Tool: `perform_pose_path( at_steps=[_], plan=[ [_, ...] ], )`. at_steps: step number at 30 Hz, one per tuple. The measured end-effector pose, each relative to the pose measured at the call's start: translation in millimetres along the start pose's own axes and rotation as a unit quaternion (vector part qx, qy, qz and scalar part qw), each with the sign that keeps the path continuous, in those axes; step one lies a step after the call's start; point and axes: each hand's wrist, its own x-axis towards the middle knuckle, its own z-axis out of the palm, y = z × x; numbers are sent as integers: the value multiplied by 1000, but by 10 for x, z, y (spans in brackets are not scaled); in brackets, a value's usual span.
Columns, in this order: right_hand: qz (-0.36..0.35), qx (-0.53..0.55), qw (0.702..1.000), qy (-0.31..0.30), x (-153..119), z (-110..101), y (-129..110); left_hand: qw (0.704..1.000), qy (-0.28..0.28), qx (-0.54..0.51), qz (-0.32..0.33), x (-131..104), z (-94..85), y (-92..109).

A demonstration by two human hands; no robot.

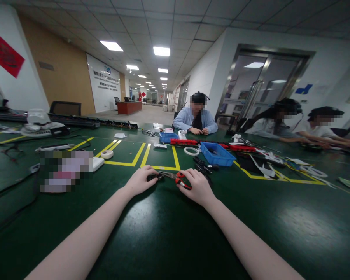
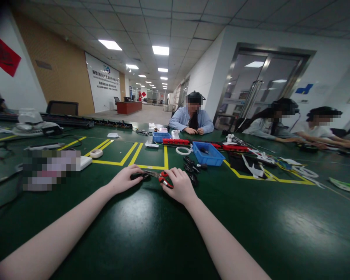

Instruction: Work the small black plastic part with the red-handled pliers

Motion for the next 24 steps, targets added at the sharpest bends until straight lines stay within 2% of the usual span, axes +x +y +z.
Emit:
perform_pose_path(
  at_steps=[5,13,18,24],
  plan=[
    [0,3,1000,2,6,14,14,1000,-2,-14,-18,-17,-44,-45],
    [-15,-3,1000,10,14,2,-10,998,-4,-53,-15,2,-19,-78],
    [-26,-8,1000,13,17,19,11,997,-20,-72,-2,19,51,36],
    [-30,-3,999,29,28,68,36,994,-51,-88,42,24,127,236]
  ],
)
